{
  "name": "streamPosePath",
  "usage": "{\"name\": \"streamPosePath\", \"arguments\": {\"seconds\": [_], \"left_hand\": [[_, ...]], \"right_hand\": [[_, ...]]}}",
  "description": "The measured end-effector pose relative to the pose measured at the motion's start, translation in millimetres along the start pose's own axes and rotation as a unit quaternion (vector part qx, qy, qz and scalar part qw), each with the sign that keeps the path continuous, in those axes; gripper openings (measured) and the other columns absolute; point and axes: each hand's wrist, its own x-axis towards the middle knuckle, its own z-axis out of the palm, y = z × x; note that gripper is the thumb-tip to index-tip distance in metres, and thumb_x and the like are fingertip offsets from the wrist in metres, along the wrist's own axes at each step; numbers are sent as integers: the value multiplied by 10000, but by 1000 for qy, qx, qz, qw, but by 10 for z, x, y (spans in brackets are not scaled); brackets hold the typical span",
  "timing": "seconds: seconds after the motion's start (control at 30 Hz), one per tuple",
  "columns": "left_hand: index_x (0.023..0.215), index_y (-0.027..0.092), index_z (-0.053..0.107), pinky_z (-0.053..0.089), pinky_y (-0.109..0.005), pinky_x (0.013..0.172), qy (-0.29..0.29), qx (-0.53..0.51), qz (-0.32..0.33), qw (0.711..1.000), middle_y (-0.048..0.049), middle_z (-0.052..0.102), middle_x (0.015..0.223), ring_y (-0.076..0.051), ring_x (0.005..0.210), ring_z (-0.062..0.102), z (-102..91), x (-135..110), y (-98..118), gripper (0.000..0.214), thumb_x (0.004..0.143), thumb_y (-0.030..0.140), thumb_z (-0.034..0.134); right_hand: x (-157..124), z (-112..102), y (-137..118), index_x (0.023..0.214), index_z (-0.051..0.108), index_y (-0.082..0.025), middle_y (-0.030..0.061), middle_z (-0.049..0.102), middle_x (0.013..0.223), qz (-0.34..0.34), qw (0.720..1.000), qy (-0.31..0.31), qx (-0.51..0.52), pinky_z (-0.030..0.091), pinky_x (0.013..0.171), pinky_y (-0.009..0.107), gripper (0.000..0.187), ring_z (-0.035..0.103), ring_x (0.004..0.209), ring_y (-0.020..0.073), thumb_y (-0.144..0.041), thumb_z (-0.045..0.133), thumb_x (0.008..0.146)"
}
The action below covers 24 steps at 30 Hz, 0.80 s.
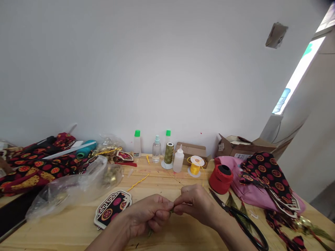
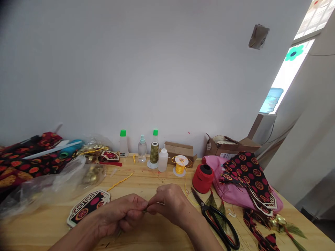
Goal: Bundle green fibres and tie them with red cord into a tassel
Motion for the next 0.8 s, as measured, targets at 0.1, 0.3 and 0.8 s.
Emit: {"name": "streamPosePath", "arguments": {"seconds": [0.1, 0.3, 0.8], "left_hand": [[583, 140, 442, 26, -182, 374, 5, 11, 3, 1000, 110, 256, 415, -29, 376, 84, 3, 8, -5, 264, 664, 335, 600], [535, 157, 394, 28, -210, 384, 12, 68, 3, 998, 101, 284, 411, -24, 366, 119, 18, -10, 7, 338, 633, 394, 614], [672, 124, 530, 59, -201, 390, 19, 82, 13, 996, 89, 329, 419, -37, 385, 158, -10, 7, -19, 298, 664, 418, 579]], "right_hand": [[-10, -3, -23, 711, 678, -209, -22, 533, 532, -8, 999, 12, -30, 292, 451, 168, 90, 475, 495, 77, -205, 589, 703], [-23, 39, 22, 676, 659, -180, -31, 531, 521, -12, 1000, 23, -8, 295, 456, 158, 77, 453, 479, 61, -174, 582, 668], [-20, 0, 37, 695, 654, -173, -57, 388, 511, 20, 998, 10, 67, 260, 452, 172, 70, 358, 474, 57, -198, 588, 688]]}}
